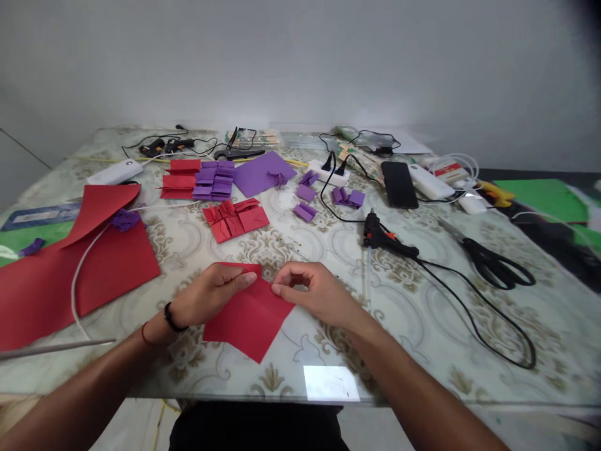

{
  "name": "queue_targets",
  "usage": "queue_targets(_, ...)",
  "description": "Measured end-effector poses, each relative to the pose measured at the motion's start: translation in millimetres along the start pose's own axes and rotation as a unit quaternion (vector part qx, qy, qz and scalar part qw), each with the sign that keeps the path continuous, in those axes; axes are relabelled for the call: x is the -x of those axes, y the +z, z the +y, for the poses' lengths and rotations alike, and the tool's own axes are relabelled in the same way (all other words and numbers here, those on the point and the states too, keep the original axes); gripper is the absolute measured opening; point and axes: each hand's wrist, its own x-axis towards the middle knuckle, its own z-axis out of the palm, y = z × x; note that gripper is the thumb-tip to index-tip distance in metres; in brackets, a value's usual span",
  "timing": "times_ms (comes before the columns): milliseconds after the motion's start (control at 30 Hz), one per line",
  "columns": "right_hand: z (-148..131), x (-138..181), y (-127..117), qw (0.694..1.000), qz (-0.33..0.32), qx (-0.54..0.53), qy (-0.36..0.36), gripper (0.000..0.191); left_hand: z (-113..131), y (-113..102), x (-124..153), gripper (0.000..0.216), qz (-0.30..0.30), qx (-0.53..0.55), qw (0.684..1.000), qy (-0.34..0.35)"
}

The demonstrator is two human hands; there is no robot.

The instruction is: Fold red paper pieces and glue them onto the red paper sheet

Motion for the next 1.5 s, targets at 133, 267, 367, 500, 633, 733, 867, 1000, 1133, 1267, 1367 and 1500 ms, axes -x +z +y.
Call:
queue_targets(133, 1, 0, 0, 1.000, -0.020, 0.015, 0.008, 0.007, 0, -2, -1, 0.045, -0.028, -0.019, 0.999, 0.019)
queue_targets(267, 1, 0, -2, 0.999, -0.032, 0.022, 0.006, 0.008, 4, -6, -1, 0.039, -0.022, -0.028, 0.999, 0.029)
queue_targets(367, 1, 0, -14, 0.999, -0.028, 0.034, -0.007, 0.009, 2, -13, 0, 0.034, 0.007, 0.038, 0.999, 0.000)
queue_targets(500, 3, 0, -30, 0.999, 0.008, 0.041, -0.007, 0.011, -2, -20, 0, 0.036, 0.088, 0.135, 0.986, -0.045)
queue_targets(633, 5, -4, -26, 0.998, 0.049, -0.013, -0.021, 0.019, -2, -14, -3, 0.040, 0.117, 0.148, 0.980, -0.060)
queue_targets(733, 7, -5, -13, 0.999, 0.041, -0.033, -0.013, 0.023, -1, -7, -4, 0.038, 0.114, 0.164, 0.978, -0.060)
queue_targets(867, 8, -5, -4, 0.998, 0.054, -0.027, 0.005, 0.022, -4, -2, -4, 0.033, 0.069, 0.225, 0.969, -0.074)
queue_targets(1000, 6, -4, -5, 0.998, 0.056, -0.024, 0.001, 0.022, -7, 0, -5, 0.034, 0.071, 0.225, 0.969, -0.068)
queue_targets(1133, 4, -4, -4, 0.999, 0.051, -0.018, -0.005, 0.020, -6, 1, -5, 0.042, 0.083, 0.184, 0.977, -0.063)
queue_targets(1267, 3, -4, -2, 0.999, 0.034, -0.001, -0.012, 0.013, -5, 2, -5, 0.029, 0.055, 0.122, 0.991, -0.021)
queue_targets(1367, 1, -3, 0, 0.999, 0.031, 0.006, -0.022, 0.009, -4, 3, -5, 0.033, 0.071, 0.035, 0.997, 0.002)
queue_targets(1500, 0, -3, 5, 0.999, 0.024, -0.013, -0.030, 0.011, -1, 6, -3, 0.025, 0.067, -0.035, 0.997, 0.036)
